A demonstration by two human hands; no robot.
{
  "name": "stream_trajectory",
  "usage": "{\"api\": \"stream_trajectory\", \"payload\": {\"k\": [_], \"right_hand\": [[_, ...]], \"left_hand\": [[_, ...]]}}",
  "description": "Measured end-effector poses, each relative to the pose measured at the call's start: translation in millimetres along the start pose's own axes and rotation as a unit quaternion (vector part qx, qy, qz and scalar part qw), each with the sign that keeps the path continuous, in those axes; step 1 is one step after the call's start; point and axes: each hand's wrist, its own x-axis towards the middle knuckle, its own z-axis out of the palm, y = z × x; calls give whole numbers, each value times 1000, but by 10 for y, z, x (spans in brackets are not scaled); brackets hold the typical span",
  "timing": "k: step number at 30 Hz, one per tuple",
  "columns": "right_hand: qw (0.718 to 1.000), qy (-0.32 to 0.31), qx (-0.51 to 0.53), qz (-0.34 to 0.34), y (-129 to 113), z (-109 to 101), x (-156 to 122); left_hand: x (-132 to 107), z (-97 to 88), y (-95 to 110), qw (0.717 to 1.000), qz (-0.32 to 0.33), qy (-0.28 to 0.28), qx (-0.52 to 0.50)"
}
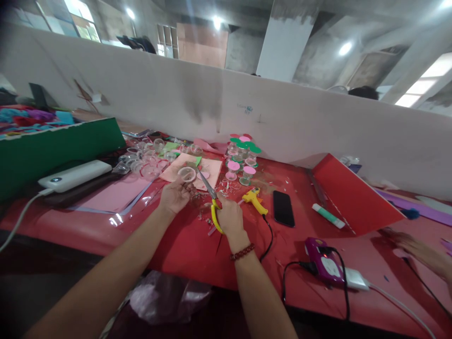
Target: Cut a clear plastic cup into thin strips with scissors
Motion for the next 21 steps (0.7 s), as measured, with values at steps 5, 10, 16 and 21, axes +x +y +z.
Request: {"api": "stream_trajectory", "payload": {"k": [5,10,16,21], "right_hand": [[998,57,-26,12,-60,-39,-25],[997,25,-67,25,-85,-55,-25],[998,40,-52,20,-12,25,1],[999,26,-30,11,7,45,1]], "left_hand": [[0,-20,-4,1000,-8,-3,10],[-18,-9,12,1000,-6,8,29],[-24,-16,17,999,-11,14,33],[-36,-12,12,999,-14,18,28]]}}
